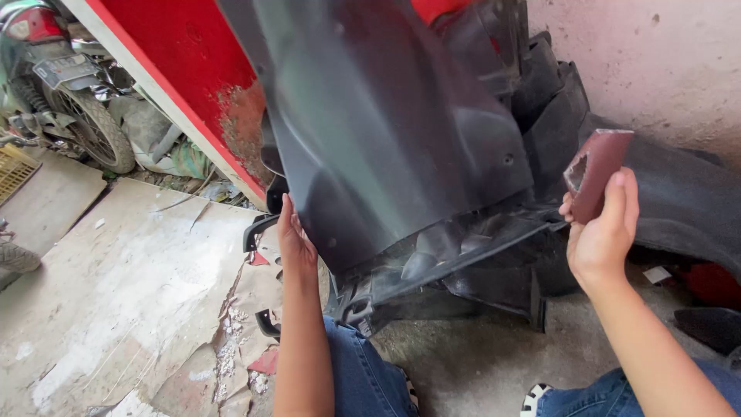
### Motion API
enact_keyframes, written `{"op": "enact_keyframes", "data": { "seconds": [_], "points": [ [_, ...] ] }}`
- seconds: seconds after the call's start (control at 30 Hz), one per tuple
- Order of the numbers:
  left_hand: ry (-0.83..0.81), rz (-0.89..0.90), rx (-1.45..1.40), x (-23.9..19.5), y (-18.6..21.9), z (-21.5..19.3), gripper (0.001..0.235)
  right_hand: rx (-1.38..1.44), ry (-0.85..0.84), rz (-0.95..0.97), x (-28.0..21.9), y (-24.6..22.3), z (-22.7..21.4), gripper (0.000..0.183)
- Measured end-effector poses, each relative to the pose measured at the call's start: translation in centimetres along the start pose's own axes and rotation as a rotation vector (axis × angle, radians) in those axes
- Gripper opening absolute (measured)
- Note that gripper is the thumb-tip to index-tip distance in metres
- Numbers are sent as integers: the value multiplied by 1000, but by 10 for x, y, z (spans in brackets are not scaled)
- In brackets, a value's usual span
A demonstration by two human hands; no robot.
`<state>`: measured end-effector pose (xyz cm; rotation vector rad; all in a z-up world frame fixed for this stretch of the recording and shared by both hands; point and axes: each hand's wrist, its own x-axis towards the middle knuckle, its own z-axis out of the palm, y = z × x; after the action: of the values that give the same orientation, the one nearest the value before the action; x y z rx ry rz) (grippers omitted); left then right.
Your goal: The person sands the surface of a black plastic motorcycle part using a piece of sandpaper. They hold the part with one hand and rub the sandpaper against the edges and flat surfaces with the other hand.
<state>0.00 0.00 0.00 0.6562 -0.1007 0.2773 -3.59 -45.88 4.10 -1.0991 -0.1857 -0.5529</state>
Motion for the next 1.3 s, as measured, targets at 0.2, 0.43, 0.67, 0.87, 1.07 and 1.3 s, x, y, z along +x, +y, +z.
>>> {"op": "enact_keyframes", "data": {
  "seconds": [0.2, 0.43, 0.67, 0.87, 1.07, 1.3],
  "points": [
    [-28, -8, -114, 19, -8, -24, 58, -78, -56, -22, 33, 7, 21, 31],
    [-222, -12, -450, 45, -16, -17, 82, -56, -56, -5, 80, 48, 17, 29],
    [53, -13, 26, 90, -63, -70, 87, -216, 31, -196, 85, 80, 37, 29],
    [142, -123, 280, 100, -86, -91, 84, -408, 175, -564, 96, 90, 51, 32],
    [119, -168, 365, 78, -67, -71, 83, -350, 213, -637, 105, 82, 60, 33],
    [41, -151, 405, 61, -58, -60, 73, -154, 179, -569, 114, 52, 74, 34]
  ]
}}
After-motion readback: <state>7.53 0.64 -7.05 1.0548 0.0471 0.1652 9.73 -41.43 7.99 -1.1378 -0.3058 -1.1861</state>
